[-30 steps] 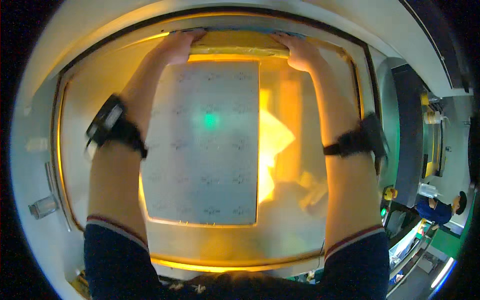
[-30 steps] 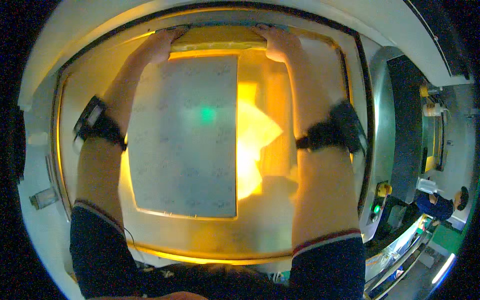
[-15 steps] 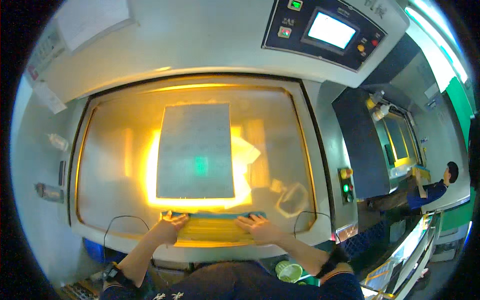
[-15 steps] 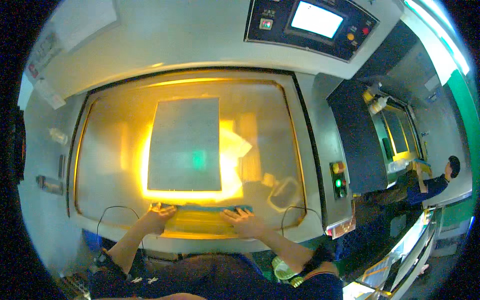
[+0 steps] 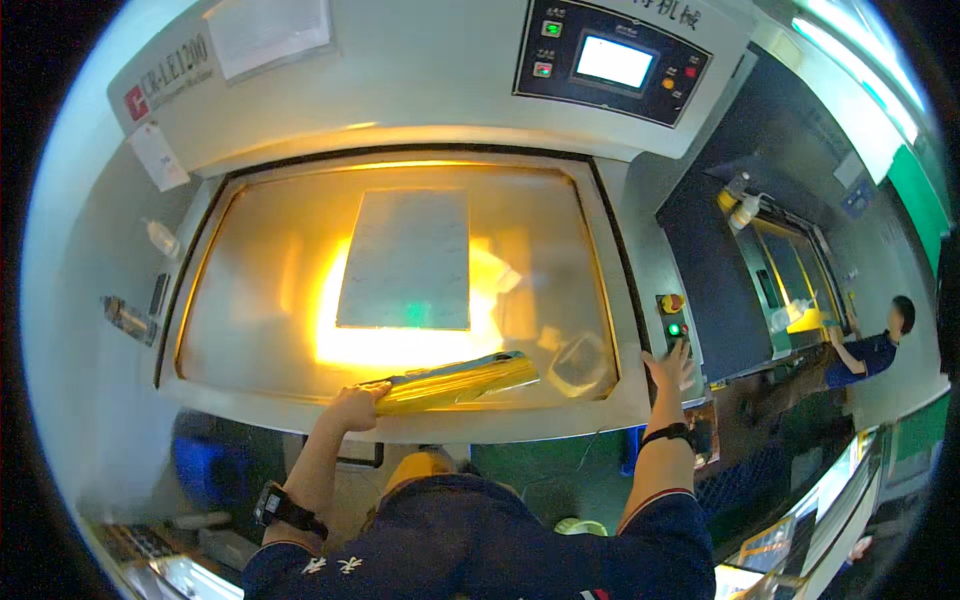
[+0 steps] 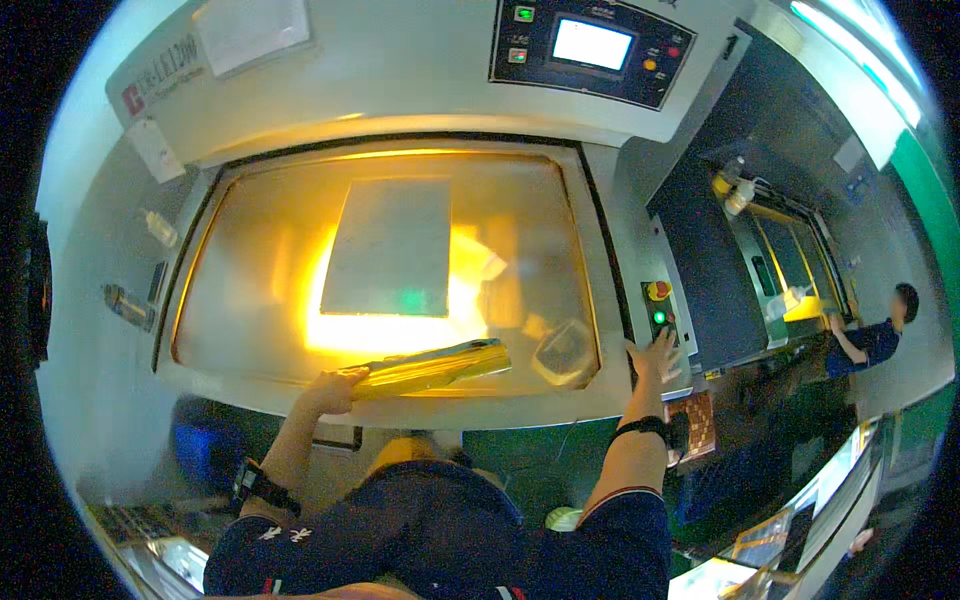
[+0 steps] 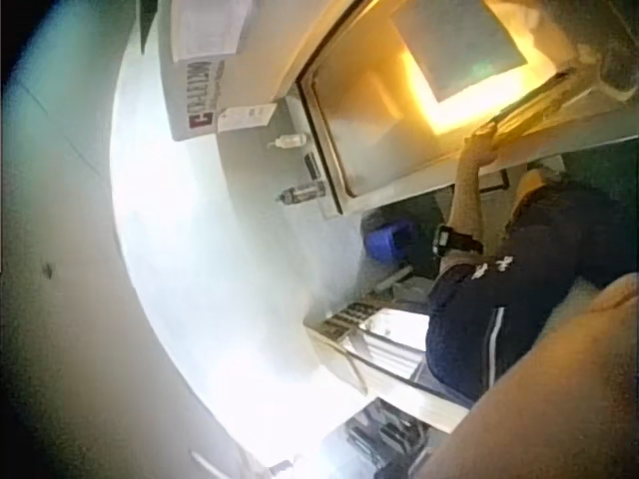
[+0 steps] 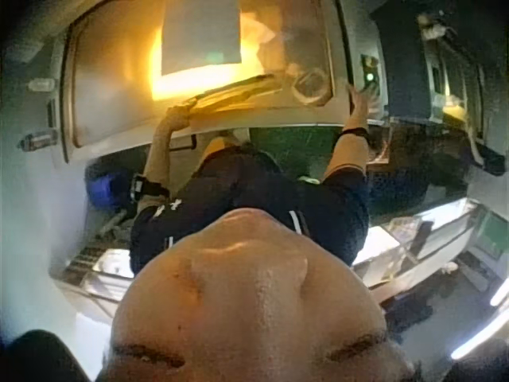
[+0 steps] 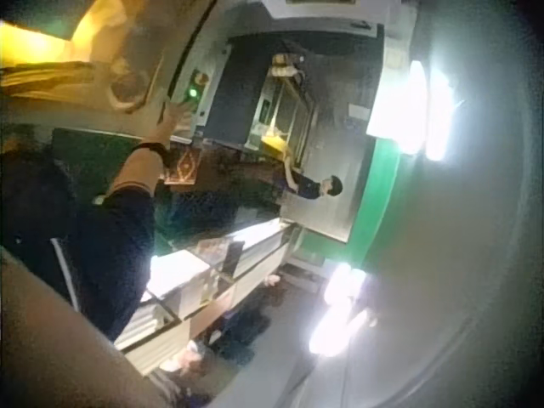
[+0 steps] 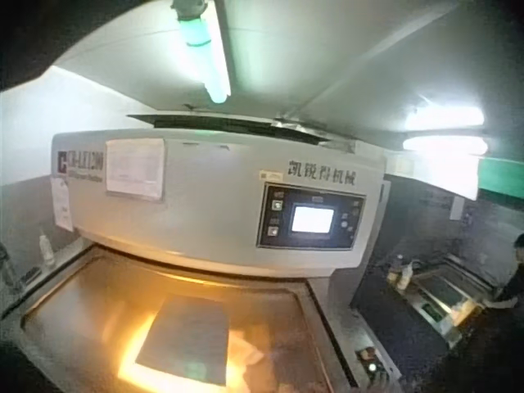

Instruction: Operating an LED exposure machine to process material sheets in a fabrication facility.

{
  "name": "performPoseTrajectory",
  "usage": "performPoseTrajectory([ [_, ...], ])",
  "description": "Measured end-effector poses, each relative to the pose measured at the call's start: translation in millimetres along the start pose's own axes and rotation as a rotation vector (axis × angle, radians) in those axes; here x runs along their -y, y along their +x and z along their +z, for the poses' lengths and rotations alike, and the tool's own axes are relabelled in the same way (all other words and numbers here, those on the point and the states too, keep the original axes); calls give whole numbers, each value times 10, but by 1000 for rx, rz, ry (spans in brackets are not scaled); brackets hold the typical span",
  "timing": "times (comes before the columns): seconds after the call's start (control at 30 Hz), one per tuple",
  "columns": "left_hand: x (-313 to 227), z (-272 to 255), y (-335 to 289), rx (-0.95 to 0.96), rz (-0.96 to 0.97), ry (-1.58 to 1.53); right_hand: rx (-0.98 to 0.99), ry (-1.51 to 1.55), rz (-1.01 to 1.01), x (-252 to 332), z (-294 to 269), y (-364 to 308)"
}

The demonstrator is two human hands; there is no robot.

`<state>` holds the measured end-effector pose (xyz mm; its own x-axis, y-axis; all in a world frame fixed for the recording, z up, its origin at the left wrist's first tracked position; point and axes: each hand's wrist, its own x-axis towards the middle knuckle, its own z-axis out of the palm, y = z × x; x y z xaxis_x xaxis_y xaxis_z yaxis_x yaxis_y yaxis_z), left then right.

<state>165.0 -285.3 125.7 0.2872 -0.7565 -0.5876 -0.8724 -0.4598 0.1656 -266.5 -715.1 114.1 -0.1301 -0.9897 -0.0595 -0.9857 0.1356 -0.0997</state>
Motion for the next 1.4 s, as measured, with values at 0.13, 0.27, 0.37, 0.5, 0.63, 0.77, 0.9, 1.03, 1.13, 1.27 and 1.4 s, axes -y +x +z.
performPoseTrajectory([
  [0.13, 26, 138, -125, 11, -44, 56, -69, -29, -16, -191, 286, 113],
  [0.27, 299, 267, -269, -116, 9, 163, -92, 11, 42, -192, 308, 185],
  [0.37, 455, 135, -237, -168, 5, 96, -103, -14, 2, -115, 164, 202],
  [0.5, 801, -82, 158, -204, 75, 200, -124, -8, 9, -163, 336, 315],
  [0.63, 1189, -569, 851, -203, 171, 148, -169, -50, -9, -270, 457, 367],
  [0.77, 1534, -1268, 1818, -122, 44, 31, -185, -80, -21, -290, 523, 402],
  [0.9, 1868, -2053, 3073, -213, 145, 60, -163, -6, -20, -438, 721, 491],
  [1.03, 1755, -2776, 4437, -367, 87, 184, -288, 14, -125, -739, 771, 566],
  [1.13, 1948, -3346, 5046, -517, 206, 106, -425, 57, -294, -624, 699, 684],
  [1.27, 2090, -3189, 5171, -542, 277, 110, -406, 31, -249, -644, 707, 718],
  [1.4, 2547, -2825, 4656, -599, 151, 171, -334, 206, -226, -413, 1026, 813],
])
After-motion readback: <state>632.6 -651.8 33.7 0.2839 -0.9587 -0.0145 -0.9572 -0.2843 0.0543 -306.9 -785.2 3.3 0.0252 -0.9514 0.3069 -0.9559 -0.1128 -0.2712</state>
